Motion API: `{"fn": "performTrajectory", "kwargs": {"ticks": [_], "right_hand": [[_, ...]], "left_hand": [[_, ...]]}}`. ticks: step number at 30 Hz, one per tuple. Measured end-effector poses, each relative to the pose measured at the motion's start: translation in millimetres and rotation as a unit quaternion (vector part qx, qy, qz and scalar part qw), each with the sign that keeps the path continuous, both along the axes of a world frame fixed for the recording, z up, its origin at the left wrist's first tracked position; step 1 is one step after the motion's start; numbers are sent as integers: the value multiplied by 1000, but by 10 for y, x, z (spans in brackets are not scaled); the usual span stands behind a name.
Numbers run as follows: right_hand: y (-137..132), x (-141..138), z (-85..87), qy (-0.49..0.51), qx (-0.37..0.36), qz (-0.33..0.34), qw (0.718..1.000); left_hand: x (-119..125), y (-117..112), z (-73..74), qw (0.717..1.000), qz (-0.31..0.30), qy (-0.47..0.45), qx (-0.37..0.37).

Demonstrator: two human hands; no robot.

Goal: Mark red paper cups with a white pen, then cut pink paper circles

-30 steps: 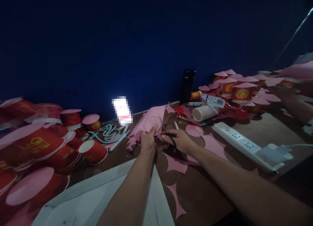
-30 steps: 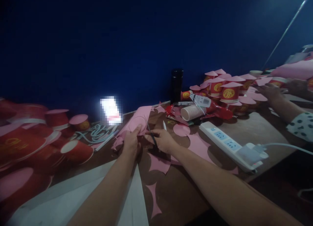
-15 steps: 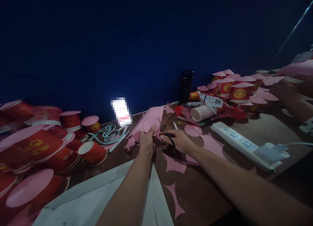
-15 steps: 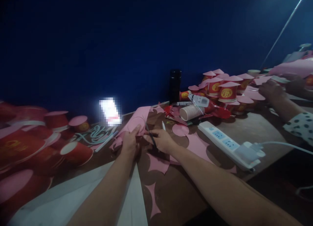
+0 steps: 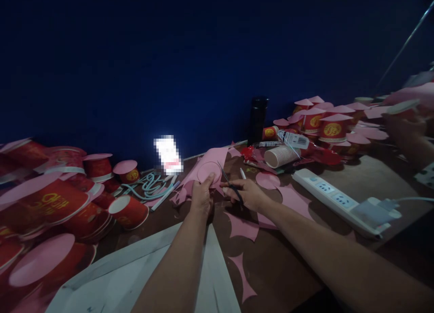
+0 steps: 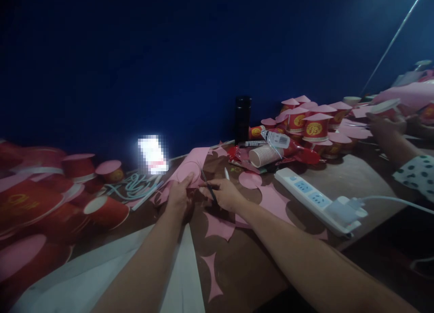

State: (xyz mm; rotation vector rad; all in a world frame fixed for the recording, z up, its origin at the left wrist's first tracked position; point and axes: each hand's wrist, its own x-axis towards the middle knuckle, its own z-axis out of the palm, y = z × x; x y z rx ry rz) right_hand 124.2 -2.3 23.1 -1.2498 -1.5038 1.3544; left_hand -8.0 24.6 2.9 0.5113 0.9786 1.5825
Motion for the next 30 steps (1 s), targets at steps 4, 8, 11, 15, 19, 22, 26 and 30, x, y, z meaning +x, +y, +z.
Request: {"fn": "performTrajectory", "kwargs": {"ticks": [4,8,11,15,19,22,26,30], "right_hand": [[13,1,-37,8,3,4,1000],[14,12,-46,-10,12,6,1000],[15,25,-41,-24,18,3,1000],[27,37,-51,-17,24,11,1000],[29,32,-43,-13,16,11,1000],[23,29,-27,-16,11,9,1000],[21,33,-19,-6,16,14,1000],[15,27,-7,4,6,14,1000]], "left_hand": [[-14,-6,25,1000,15,-1,-14],[-30,4,13,1000,16,6,-22],[-48,18,-19,1000,7,4,-8],[-71,30,-40,1000,-10,5,17],[-80,26,-23,1000,-20,6,21],[-87,30,-23,999,-20,16,26],[-100,43,-37,999,-18,14,23],[-109,54,-44,999,-26,-4,31]]}}
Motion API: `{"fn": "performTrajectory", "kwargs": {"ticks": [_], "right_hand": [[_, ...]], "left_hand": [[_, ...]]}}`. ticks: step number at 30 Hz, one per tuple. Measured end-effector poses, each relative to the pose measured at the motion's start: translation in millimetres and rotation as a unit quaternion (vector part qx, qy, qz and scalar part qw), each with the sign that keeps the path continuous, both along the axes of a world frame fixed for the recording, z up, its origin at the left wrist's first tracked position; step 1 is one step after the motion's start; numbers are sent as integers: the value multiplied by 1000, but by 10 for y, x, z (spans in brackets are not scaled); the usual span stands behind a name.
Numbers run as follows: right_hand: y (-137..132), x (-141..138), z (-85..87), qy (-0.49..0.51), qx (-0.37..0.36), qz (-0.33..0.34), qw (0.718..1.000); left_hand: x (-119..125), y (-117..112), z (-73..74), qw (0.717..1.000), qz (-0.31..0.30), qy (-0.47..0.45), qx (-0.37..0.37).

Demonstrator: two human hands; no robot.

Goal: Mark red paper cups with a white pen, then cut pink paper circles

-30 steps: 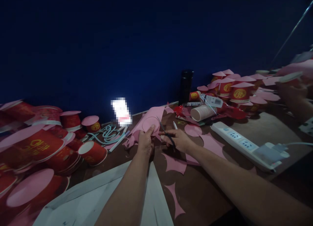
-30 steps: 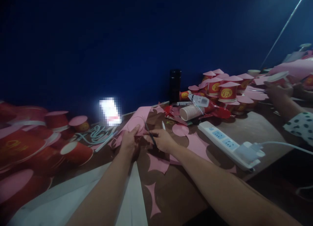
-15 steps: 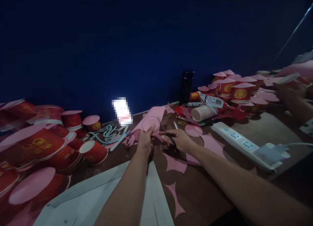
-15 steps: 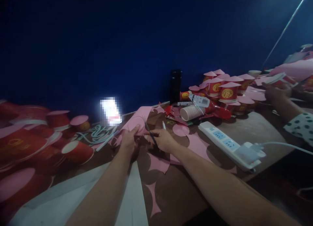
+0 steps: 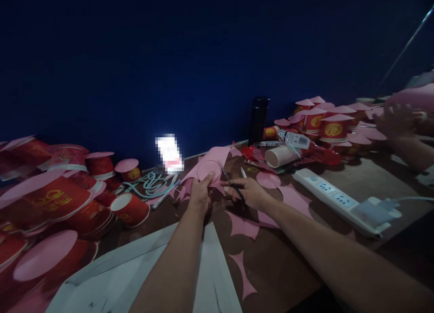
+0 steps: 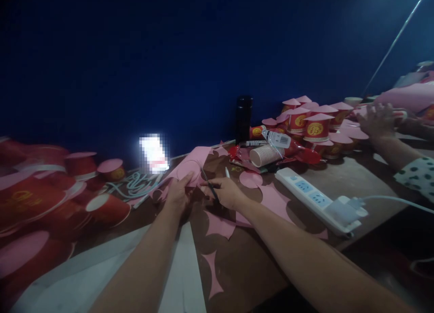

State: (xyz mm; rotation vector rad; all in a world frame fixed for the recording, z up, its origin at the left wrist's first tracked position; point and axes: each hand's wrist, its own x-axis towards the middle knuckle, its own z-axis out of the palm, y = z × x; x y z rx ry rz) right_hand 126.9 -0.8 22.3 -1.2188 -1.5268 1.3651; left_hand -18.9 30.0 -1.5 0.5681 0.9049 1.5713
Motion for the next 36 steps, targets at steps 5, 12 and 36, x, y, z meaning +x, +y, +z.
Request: {"fn": "performTrajectory", "kwargs": {"ticks": [5,12,36], "right_hand": [[-10,-7,16,-1,-4,-6,1000],[-13,-12,22,3,-12,-8,1000],[45,65,-66,-32,21,16,999]], "left_hand": [[-1,4,3,1000,0,-9,-2],[-8,-8,29,1000,-5,-9,-14],[-109,14,42,999,-41,-14,10]]}}
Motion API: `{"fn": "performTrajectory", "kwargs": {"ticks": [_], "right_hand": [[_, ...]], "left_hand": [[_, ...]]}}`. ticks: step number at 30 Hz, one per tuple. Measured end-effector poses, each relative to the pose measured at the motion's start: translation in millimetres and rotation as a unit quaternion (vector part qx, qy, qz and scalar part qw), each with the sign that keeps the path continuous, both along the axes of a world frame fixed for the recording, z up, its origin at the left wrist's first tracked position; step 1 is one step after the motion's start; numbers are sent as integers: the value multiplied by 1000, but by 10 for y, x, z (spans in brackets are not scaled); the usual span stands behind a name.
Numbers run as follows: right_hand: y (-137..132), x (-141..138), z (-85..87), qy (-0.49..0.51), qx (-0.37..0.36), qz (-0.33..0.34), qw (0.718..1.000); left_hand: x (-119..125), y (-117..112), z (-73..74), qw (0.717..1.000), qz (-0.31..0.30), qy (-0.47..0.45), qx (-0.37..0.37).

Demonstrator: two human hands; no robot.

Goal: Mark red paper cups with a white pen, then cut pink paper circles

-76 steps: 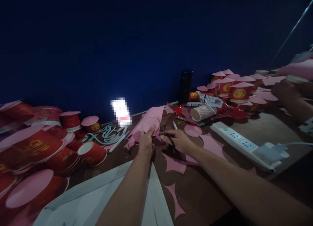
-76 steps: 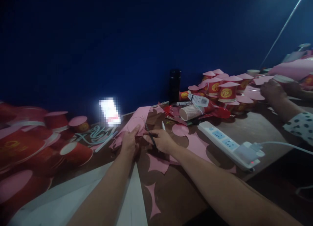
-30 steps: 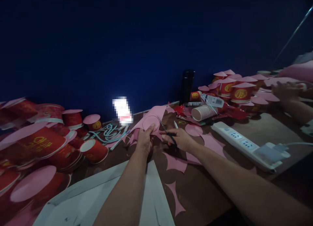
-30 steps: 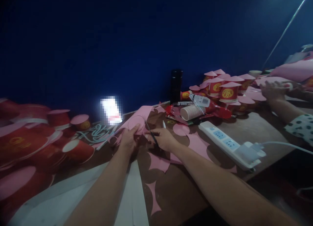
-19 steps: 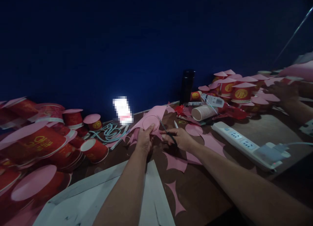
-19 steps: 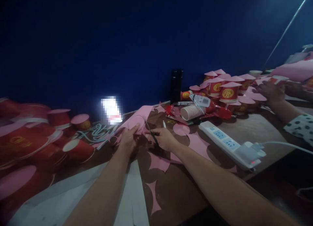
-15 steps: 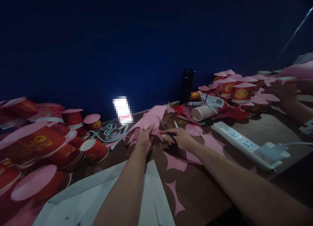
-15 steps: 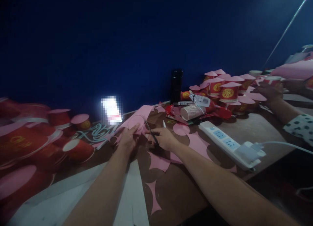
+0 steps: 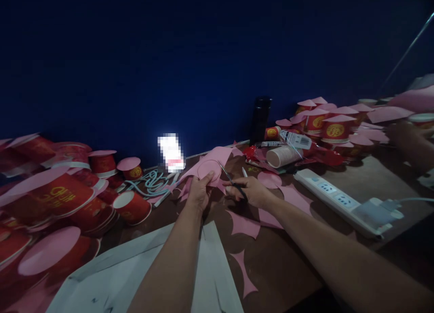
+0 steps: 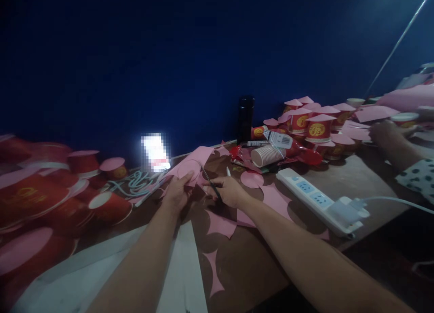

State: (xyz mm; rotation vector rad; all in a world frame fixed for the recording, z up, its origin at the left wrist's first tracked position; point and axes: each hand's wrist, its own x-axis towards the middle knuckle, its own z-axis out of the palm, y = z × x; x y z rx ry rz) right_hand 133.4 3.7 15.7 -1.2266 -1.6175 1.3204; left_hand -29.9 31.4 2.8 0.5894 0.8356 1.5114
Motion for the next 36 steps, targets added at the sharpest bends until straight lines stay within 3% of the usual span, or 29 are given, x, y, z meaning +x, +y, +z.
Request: {"fn": "performTrajectory", "kwargs": {"ticks": [9,23,36], "right_hand": [[26,15,-30,-13,9,11,1000],[-9,-3,55,-6,-18,5,1000],[15,12,5,-26,-9,15,1000]], "left_hand": [[-58,38,-52,999,-14,6,29],[-81,25,10,1000,4,19,-1],[-156,83,-75,999,-3,49,-3]]}}
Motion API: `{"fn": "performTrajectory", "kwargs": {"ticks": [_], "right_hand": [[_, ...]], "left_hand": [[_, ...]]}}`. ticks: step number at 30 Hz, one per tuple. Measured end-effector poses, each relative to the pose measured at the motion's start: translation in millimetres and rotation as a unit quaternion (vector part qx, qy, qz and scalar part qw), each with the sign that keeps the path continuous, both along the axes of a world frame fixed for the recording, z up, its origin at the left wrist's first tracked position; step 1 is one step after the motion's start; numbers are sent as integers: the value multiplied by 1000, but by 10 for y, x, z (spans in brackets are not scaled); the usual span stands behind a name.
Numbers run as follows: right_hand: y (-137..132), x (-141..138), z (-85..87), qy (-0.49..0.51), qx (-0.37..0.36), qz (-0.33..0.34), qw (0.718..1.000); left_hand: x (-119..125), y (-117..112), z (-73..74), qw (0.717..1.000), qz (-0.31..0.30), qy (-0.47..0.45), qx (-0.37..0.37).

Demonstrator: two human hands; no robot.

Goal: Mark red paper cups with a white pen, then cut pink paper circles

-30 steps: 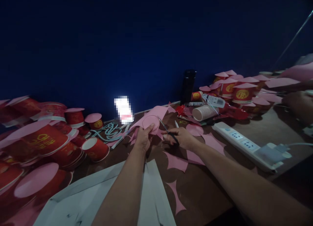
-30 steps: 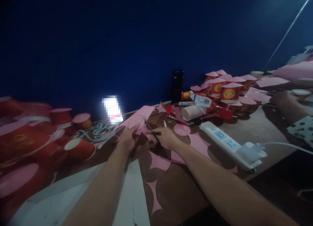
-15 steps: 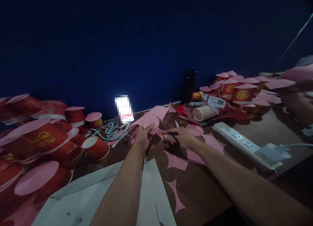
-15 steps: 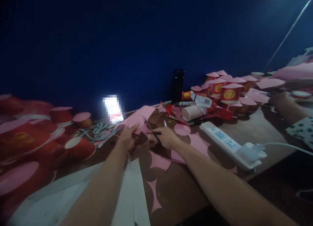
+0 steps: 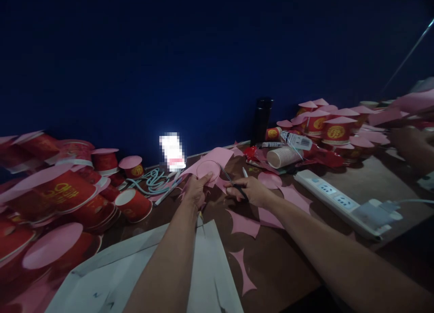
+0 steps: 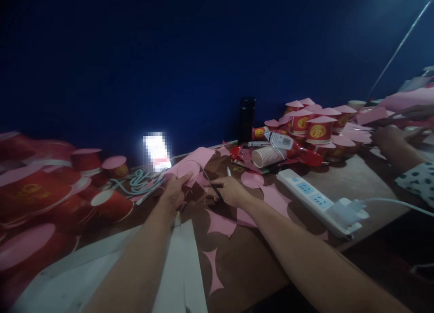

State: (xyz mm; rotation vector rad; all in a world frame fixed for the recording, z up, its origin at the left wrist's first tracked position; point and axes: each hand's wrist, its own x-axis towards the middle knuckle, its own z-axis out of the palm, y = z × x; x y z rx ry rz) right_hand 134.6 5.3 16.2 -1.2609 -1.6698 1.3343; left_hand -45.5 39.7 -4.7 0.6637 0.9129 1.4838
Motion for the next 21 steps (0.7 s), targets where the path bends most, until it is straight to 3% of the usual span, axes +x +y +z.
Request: {"fn": "performTrajectory", "kwargs": {"ticks": [12,21], "right_hand": [[-2,5,23,35,-30,-11,999],[-9,-5,54,37,-29,-14,999]], "left_hand": [[53,-92,31,998,-61,24,6],[21,-68,8,998,-57,32,1]]}}
